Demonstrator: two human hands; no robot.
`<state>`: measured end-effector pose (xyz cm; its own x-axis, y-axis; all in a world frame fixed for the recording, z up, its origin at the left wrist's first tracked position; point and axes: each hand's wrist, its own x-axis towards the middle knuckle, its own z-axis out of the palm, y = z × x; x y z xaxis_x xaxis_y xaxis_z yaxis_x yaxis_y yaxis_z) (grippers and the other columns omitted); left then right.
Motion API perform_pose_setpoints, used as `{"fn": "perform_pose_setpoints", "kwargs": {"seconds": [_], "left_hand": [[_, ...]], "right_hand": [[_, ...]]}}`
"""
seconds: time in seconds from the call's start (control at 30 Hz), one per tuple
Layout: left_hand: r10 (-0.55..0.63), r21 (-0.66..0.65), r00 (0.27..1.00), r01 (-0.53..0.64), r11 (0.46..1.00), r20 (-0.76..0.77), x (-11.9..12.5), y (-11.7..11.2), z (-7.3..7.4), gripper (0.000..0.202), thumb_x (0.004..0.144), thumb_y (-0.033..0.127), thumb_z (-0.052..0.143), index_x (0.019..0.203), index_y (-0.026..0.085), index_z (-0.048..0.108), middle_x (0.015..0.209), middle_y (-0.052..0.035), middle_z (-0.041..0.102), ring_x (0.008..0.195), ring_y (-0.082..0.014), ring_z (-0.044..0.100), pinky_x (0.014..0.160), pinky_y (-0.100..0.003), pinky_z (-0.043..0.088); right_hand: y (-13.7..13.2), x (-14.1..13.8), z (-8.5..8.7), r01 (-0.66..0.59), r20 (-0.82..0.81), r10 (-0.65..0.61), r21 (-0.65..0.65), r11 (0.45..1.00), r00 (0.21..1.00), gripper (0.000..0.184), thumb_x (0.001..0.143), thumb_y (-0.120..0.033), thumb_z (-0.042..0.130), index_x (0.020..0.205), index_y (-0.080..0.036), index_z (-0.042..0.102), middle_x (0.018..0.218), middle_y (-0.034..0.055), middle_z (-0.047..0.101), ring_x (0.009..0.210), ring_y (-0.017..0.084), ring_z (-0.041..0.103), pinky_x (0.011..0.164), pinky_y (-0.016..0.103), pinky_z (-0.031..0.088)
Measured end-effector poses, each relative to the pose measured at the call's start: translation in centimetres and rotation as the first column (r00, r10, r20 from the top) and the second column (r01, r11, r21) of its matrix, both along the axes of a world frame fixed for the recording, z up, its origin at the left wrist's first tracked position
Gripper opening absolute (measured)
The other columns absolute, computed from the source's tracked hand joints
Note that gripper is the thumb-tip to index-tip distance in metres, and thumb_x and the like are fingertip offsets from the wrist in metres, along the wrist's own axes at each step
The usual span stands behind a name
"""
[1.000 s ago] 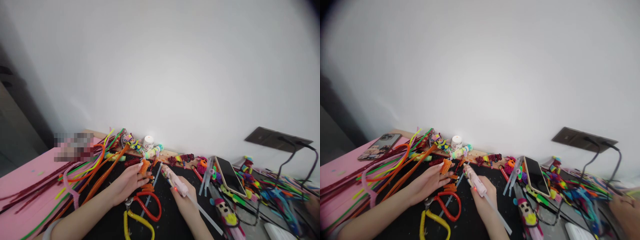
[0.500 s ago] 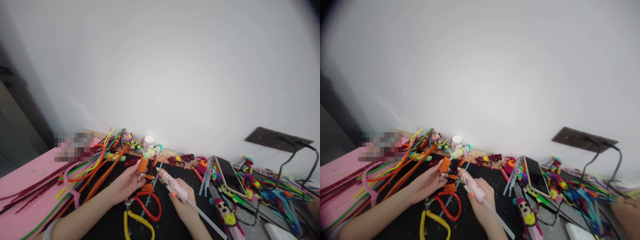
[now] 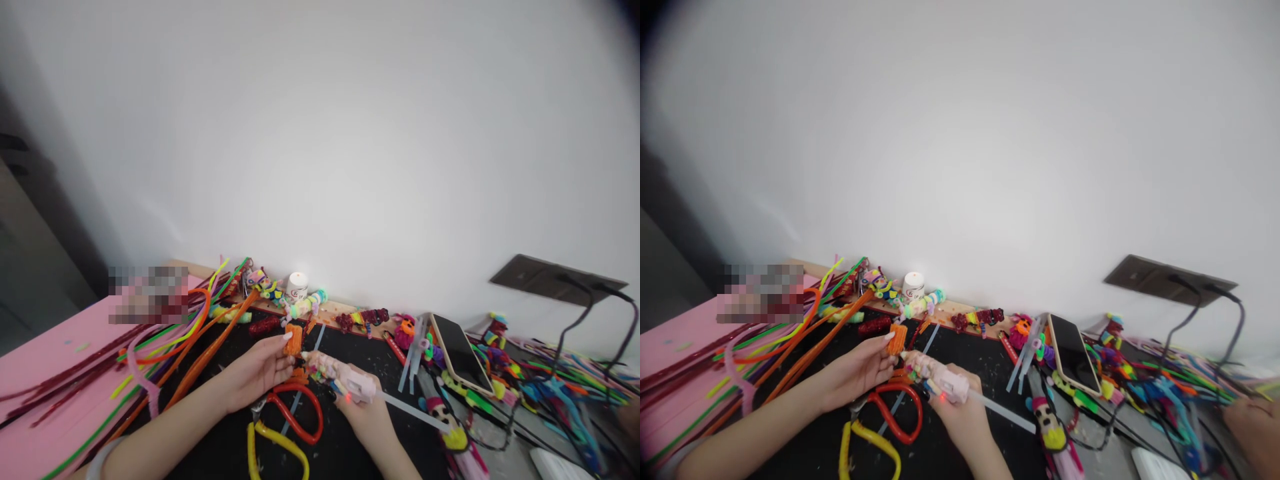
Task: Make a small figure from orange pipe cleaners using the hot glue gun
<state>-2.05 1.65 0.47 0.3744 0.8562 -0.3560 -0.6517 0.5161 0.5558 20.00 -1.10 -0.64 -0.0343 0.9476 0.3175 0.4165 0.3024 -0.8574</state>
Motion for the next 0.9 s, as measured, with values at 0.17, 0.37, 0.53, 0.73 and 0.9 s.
{"fn": "perform_pose_setpoints", "kwargs": {"seconds": [0.17, 0.37, 0.53, 0.73, 0.9], "left_hand": [[-0.063, -0.015, 0.998, 0.062, 0.998, -0.015, 0.1, -0.2, 0.1, 0.009, 0.080, 0.024, 0.069, 0.079, 0.016, 0.065, 0.070, -0.0001, 0.067, 0.061, -0.0104, 0.065, 0.058, -0.020, 0.053], [-0.131, -0.001, 0.991, 0.131, 0.991, -0.012, 0.1, -0.2, 0.3, 0.010, 0.082, 0.025, 0.067, 0.081, 0.015, 0.066, 0.073, -0.0020, 0.068, 0.060, -0.0099, 0.064, 0.058, -0.020, 0.053], [-0.121, -0.011, 0.992, 0.120, 0.993, -0.025, 0.1, -0.2, 0.4, 0.010, 0.082, 0.024, 0.067, 0.081, 0.014, 0.065, 0.072, -0.0023, 0.068, 0.058, -0.0093, 0.063, 0.057, -0.019, 0.053], [-0.104, -0.007, 0.994, 0.104, 0.995, -0.019, 0.2, -0.3, 0.6, 0.013, 0.077, 0.023, 0.072, 0.077, 0.013, 0.065, 0.067, -0.0001, 0.065, 0.052, -0.0074, 0.058, 0.057, -0.018, 0.051], [-0.113, 0.002, 0.993, 0.114, 0.994, -0.034, 0.1, -0.4, 0.7, 0.015, 0.074, 0.026, 0.075, 0.075, 0.014, 0.065, 0.068, 0.0008, 0.063, 0.053, -0.0074, 0.056, 0.058, -0.019, 0.050]], "right_hand": [[0.0, 0.3, -0.3, -0.044, -0.037, 0.040, -0.090, 0.995, 0.998, 0.014, 0.064, -0.027, 0.068, 0.076, -0.018, 0.068, 0.074, 0.0059, 0.071, 0.066, 0.022, 0.066, 0.060, 0.028, 0.055], [0.1, -0.1, 0.7, -0.170, -0.077, 0.158, -0.171, 0.971, 0.984, 0.009, 0.068, -0.022, 0.062, 0.074, -0.017, 0.067, 0.070, 0.0040, 0.069, 0.064, 0.020, 0.065, 0.061, 0.028, 0.054], [0.0, -0.4, 1.4, -0.150, -0.092, 0.138, -0.142, 0.978, 0.986, 0.008, 0.068, -0.026, 0.063, 0.067, -0.018, 0.064, 0.064, 0.0036, 0.068, 0.063, 0.021, 0.065, 0.057, 0.027, 0.054], [0.0, -0.1, 0.8, -0.079, -0.059, 0.071, -0.143, 0.987, 0.996, 0.017, 0.065, -0.028, 0.066, 0.078, -0.017, 0.068, 0.076, 0.0074, 0.073, 0.071, 0.024, 0.068, 0.063, 0.032, 0.056], [0.1, 0.1, 0.6, -0.087, -0.059, 0.079, -0.154, 0.984, 0.995, 0.022, 0.067, -0.034, 0.067, 0.080, -0.016, 0.070, 0.075, 0.0084, 0.074, 0.069, 0.025, 0.068, 0.065, 0.034, 0.056]]}}
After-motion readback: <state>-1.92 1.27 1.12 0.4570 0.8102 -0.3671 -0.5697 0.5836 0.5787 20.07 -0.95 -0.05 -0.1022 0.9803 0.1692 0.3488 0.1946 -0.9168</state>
